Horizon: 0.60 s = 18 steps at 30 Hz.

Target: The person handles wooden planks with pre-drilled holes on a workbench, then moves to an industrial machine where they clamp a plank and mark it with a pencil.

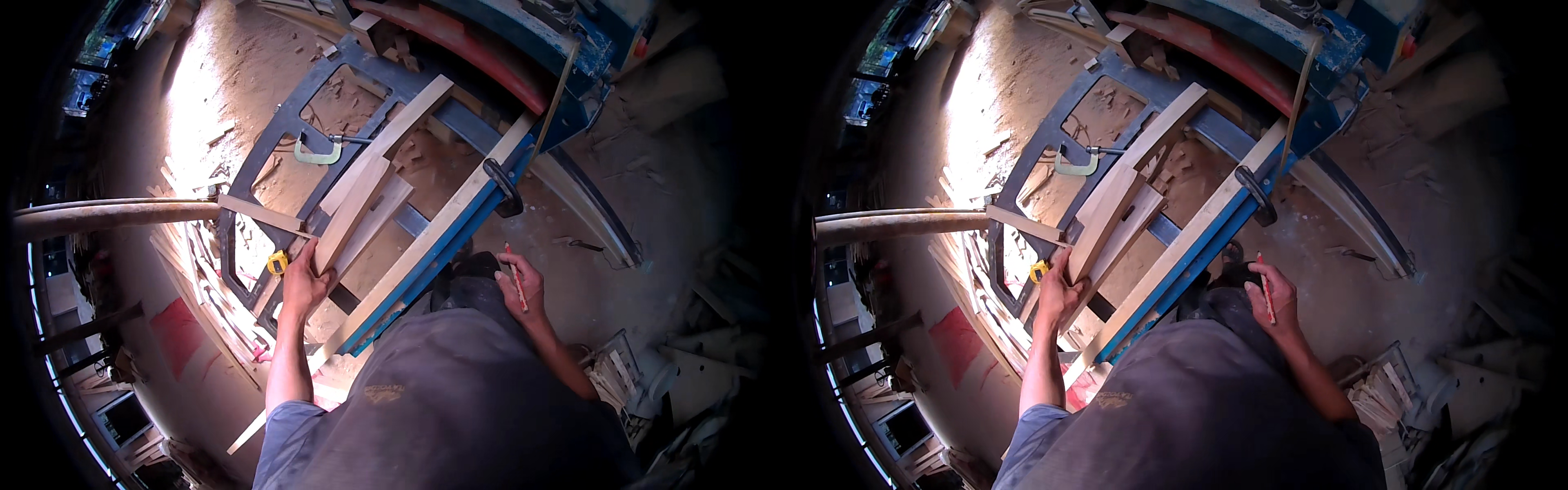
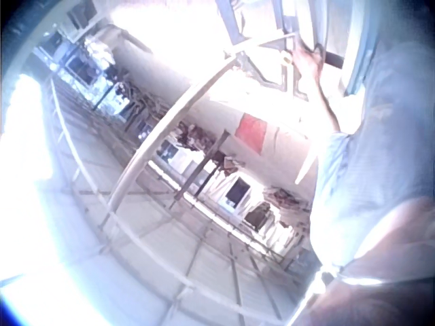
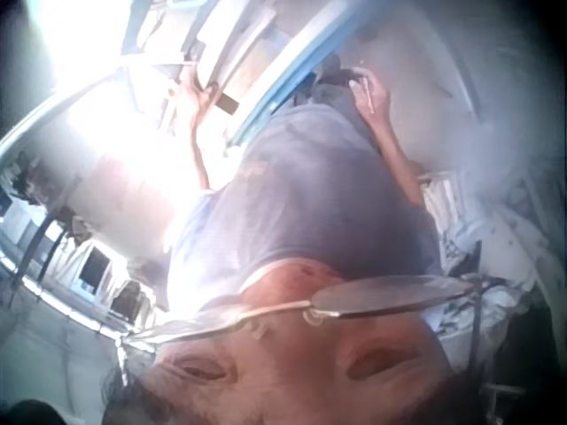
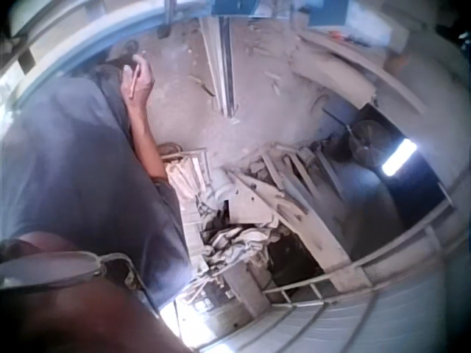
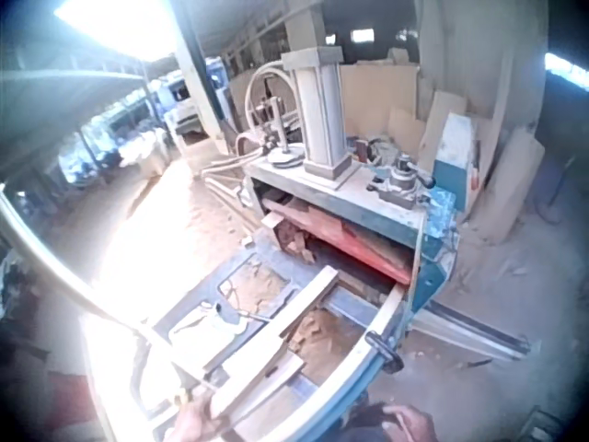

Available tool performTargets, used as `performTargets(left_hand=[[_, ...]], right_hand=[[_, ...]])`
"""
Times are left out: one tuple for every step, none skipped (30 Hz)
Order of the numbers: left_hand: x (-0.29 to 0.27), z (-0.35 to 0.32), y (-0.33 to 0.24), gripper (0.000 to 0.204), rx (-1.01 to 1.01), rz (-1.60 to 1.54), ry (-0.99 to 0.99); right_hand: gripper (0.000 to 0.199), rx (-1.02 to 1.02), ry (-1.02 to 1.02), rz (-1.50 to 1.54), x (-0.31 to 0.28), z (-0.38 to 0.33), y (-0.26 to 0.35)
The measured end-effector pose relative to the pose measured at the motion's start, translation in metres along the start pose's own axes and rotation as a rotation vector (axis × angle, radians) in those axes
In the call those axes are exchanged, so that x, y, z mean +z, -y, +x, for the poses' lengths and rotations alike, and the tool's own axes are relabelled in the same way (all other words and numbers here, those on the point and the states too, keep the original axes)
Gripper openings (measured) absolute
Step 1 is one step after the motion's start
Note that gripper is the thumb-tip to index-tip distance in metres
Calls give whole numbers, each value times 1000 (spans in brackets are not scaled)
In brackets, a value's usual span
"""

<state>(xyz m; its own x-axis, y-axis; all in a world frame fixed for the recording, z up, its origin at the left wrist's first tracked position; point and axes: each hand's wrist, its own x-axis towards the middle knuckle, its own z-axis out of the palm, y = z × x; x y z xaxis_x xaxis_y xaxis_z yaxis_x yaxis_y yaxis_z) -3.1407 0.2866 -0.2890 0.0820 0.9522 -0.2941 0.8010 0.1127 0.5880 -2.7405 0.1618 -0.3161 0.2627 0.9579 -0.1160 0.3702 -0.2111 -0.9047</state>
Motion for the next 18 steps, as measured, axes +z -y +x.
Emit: performTargets(left_hand=[[1,2,3,70,2,32,10],[1,3,5,71,0,33,16],[-1,2,6,71,-3,35,21],[-2,2,5,72,-8,39,29],[-3,2,4,71,16,26,20],[-2,4,5,70,11,11,25],[-2,6,4,69,12,8,38],[-2,8,5,69,16,7,53],[0,7,12,66,56,24,51],[0,5,11,64,99,-3,21],[1,5,13,64,100,-30,43],[0,3,9,62,71,-120,85],[-6,-4,-4,61,101,-129,75],[-11,-7,-5,63,44,-45,133],[-8,-12,5,65,86,-86,80],[-4,-8,27,76,51,-151,155],[1,-9,37,76,168,-173,117],[1,-21,6,61,160,-352,123]], right_hand=[[28,-27,-47,-13,3,-6,-3],[28,-4,-53,-12,7,-13,-3],[28,20,-58,-10,12,-21,-2],[28,46,-62,-6,15,-29,-2],[28,155,-26,-11,20,-35,0],[28,149,-2,-31,24,-36,2],[28,151,12,-42,28,-41,3],[28,156,22,-50,33,-46,6],[28,47,-12,-75,38,-47,8],[28,54,13,-67,42,-49,11],[28,63,13,-78,40,-51,13],[28,73,-3,-94,35,-54,12],[28,55,0,-117,32,-56,9],[28,41,-2,-141,28,-57,8],[29,68,15,-154,21,-56,14],[29,94,27,-158,14,-58,18],[28,74,-20,-173,12,-63,12],[28,56,-44,-184,12,-69,2]])
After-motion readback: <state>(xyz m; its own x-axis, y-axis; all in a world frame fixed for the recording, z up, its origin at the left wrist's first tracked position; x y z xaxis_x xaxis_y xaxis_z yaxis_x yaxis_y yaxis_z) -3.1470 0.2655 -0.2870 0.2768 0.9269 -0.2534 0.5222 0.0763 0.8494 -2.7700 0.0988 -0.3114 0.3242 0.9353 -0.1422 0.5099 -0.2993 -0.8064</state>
